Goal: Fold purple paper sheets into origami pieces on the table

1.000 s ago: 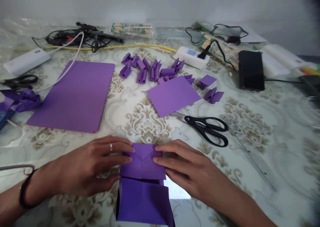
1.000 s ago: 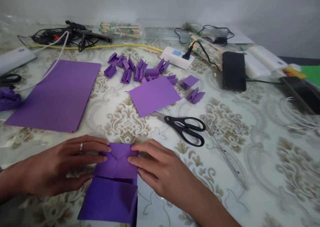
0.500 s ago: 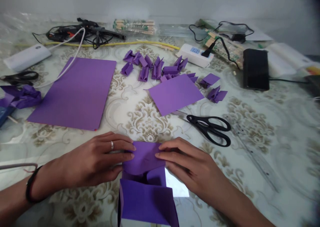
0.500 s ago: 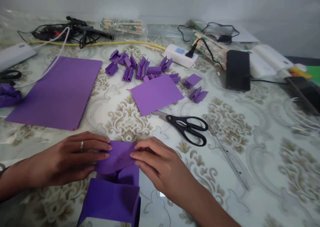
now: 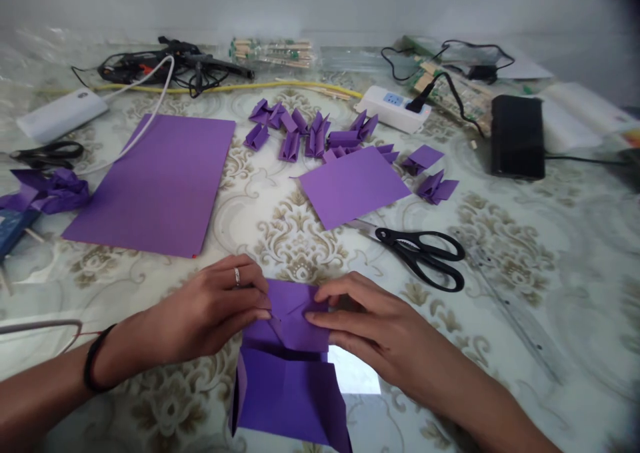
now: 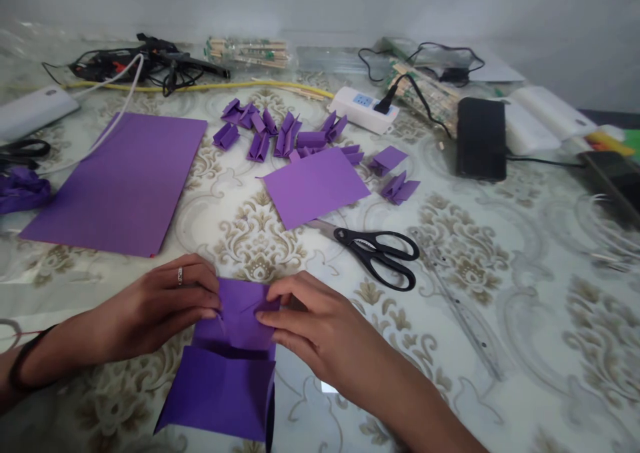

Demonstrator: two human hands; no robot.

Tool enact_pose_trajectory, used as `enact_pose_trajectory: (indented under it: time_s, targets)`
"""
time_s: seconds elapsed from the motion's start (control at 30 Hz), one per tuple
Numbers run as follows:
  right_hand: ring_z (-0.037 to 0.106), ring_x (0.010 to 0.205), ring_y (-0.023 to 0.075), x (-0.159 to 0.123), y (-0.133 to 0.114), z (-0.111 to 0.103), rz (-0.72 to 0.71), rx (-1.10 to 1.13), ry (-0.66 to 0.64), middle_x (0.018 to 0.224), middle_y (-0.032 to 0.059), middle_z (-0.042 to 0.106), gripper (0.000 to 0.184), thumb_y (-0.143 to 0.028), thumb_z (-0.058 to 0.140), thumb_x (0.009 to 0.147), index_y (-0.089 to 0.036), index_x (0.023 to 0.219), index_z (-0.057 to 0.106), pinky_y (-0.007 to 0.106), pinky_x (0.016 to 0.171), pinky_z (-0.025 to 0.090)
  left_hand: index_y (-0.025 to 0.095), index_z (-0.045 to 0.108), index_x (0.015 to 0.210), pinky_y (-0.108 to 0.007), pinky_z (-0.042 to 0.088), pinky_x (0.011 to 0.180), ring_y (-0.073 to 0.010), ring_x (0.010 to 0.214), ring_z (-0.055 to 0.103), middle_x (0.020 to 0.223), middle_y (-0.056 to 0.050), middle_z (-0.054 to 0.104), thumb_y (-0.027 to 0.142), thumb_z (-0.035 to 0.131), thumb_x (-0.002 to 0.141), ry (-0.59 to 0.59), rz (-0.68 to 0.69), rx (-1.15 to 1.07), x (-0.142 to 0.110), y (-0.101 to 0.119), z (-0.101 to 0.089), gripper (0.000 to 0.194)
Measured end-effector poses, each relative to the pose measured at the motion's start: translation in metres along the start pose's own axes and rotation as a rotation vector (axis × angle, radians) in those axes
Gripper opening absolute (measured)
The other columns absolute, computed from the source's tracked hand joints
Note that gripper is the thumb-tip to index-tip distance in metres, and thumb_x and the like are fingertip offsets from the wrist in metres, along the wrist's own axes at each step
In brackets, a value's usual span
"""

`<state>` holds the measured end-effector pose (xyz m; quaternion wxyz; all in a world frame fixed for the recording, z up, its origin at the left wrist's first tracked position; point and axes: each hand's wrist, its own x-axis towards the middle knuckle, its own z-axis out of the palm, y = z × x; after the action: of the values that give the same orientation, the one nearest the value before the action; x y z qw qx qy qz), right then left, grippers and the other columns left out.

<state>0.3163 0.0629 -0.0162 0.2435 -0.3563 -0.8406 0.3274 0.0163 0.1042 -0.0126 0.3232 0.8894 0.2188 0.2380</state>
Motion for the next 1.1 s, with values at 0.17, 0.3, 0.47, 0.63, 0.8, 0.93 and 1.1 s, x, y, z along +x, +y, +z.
enact_pose_trajectory:
  time_s: [0.17,0.3,0.47,0.63,0.8,0.93,1.1]
  targets:
    - [0.073,0.105,0.0185,0.002,0.001,0.0,0.0,0.007,-0.006,0.116,0.0087,0.075,0.022,-0.025,0.063,0.11,-0.021,0.117,0.083,0.029,0.09,0.062,0.016,0.073,0.108,-0.033,0.054,0.087,-0.0208,0.095,0.064,0.098,-0.006,0.07,0.019,0.06,0.112,0.025,-0.065,0.012,0.002,-0.003,0.006,0.014]
    - [0.073,0.103,0.0176,0.003,0.003,0.003,-0.006,0.028,0.03,0.114,0.008,0.074,0.021,-0.022,0.063,0.11,-0.021,0.114,0.084,0.028,0.089,0.061,0.017,0.072,0.11,-0.036,0.051,0.09,-0.021,0.094,0.064,0.098,-0.006,0.071,0.02,0.059,0.113,0.03,-0.07,0.048,0.002,-0.006,0.012,0.014]
    - [0.074,0.102,0.0178,0.006,0.003,0.005,-0.01,0.016,0.05,0.111,0.0082,0.075,0.022,-0.022,0.062,0.11,-0.02,0.113,0.083,0.028,0.09,0.062,0.018,0.07,0.11,-0.038,0.051,0.091,-0.0219,0.094,0.064,0.1,-0.006,0.072,0.024,0.057,0.114,0.04,-0.093,0.068,0.004,-0.004,0.016,0.015]
    - [0.074,0.102,0.0173,0.007,0.001,0.007,0.01,0.016,0.071,0.111,0.0083,0.074,0.018,-0.018,0.063,0.109,-0.018,0.114,0.08,0.028,0.092,0.062,0.018,0.069,0.12,-0.037,0.054,0.092,-0.0225,0.096,0.066,0.102,-0.007,0.074,0.025,0.056,0.115,0.035,-0.084,0.055,0.003,-0.006,0.012,0.016]
    - [0.073,0.104,0.0183,0.006,0.001,0.008,-0.031,-0.019,0.078,0.116,0.0085,0.075,0.029,-0.006,0.058,0.105,-0.022,0.112,0.081,0.03,0.09,0.062,0.018,0.071,0.117,-0.037,0.054,0.096,-0.0236,0.105,0.068,0.109,-0.009,0.077,0.005,0.055,0.107,-0.071,0.03,0.012,0.0,-0.006,0.0,0.023]
    - [0.073,0.107,0.0241,0.0,-0.003,0.006,-0.051,-0.106,0.036,0.12,0.0119,0.077,0.025,-0.011,0.061,0.104,-0.021,0.117,0.08,0.04,0.092,0.065,0.017,0.071,0.114,-0.042,0.056,0.102,-0.0263,0.113,0.072,0.117,-0.012,0.08,0.002,0.055,0.102,-0.125,0.092,0.071,-0.005,0.003,-0.009,0.025]
    - [0.059,0.146,0.0312,-0.02,-0.008,0.0,-0.065,-0.272,-0.065,0.148,0.0121,0.072,0.039,-0.019,0.059,0.106,-0.02,0.143,0.071,0.055,0.12,0.054,0.012,0.064,0.143,-0.051,0.052,0.124,-0.0313,0.145,0.064,0.147,-0.018,0.073,0.003,0.052,0.091,-0.221,0.075,0.14,-0.023,0.015,-0.018,0.054]
